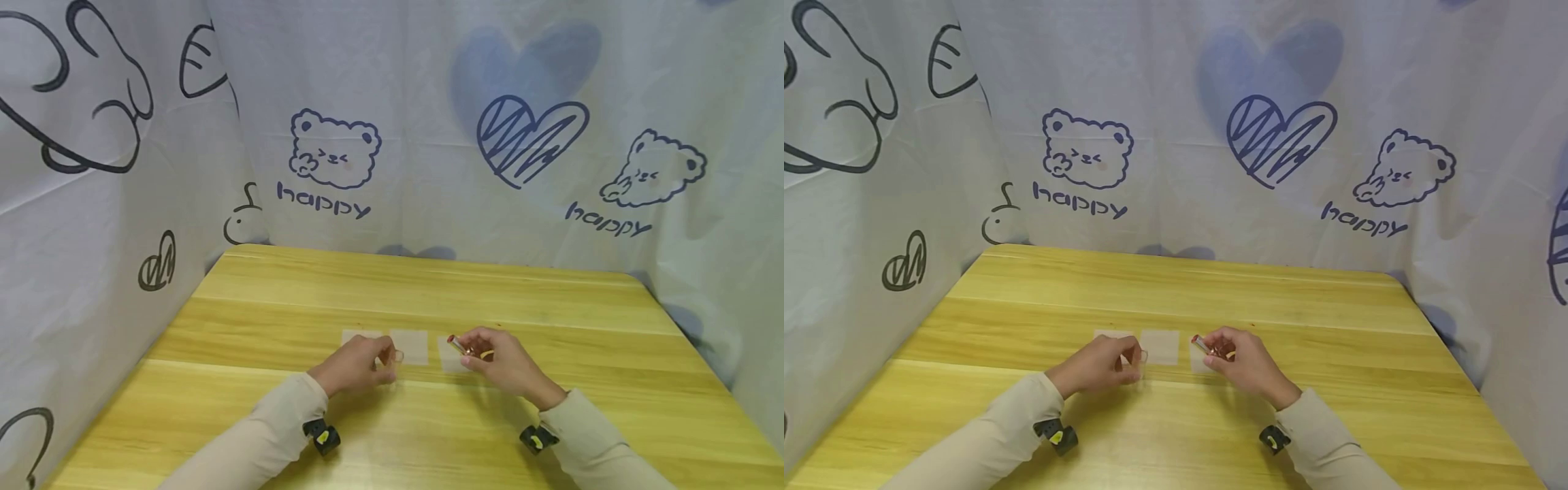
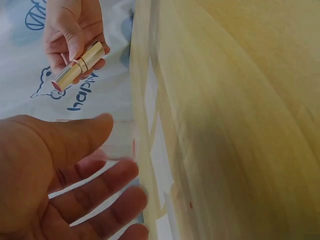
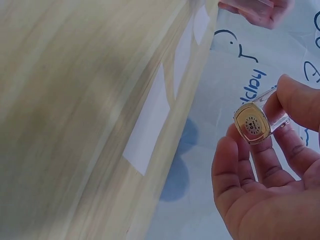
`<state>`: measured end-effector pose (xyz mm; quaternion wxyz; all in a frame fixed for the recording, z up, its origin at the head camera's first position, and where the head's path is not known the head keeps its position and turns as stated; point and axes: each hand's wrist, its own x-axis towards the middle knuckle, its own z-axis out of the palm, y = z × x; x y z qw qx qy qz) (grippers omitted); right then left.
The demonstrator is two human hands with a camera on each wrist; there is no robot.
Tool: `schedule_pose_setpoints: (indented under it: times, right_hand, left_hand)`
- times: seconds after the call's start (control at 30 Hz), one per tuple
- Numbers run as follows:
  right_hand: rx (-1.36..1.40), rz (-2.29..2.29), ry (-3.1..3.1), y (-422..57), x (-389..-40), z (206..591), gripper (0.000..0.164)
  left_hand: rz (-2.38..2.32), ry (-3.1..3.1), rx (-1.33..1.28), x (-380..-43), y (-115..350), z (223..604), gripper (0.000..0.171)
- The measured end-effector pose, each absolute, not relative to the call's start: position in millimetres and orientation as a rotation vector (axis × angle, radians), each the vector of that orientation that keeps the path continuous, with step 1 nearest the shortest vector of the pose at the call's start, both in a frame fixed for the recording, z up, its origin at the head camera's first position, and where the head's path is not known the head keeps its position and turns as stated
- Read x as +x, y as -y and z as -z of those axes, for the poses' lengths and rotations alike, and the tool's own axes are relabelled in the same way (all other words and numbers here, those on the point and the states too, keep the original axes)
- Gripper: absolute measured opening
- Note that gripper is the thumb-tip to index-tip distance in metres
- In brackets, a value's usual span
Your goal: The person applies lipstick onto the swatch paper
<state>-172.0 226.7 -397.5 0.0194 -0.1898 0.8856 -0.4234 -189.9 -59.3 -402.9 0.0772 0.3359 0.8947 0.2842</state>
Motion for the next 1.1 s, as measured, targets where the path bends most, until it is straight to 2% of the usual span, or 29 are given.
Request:
schedule_pose_setpoints:
  times: [0.43, 1.1]
  right_hand:
    - [-0.605, 1.304, -2.751, -226.7, -171.2, 398.2, 0.022]
    - [-0.585, 1.299, -2.740, -224.6, -169.9, 399.5, 0.022]
  left_hand:
    - [-0.760, -2.680, 1.033, -187.8, 58.7, 407.3, 0.020]
    - [-0.664, -2.648, 0.900, -183.7, 60.3, 408.6, 0.025]
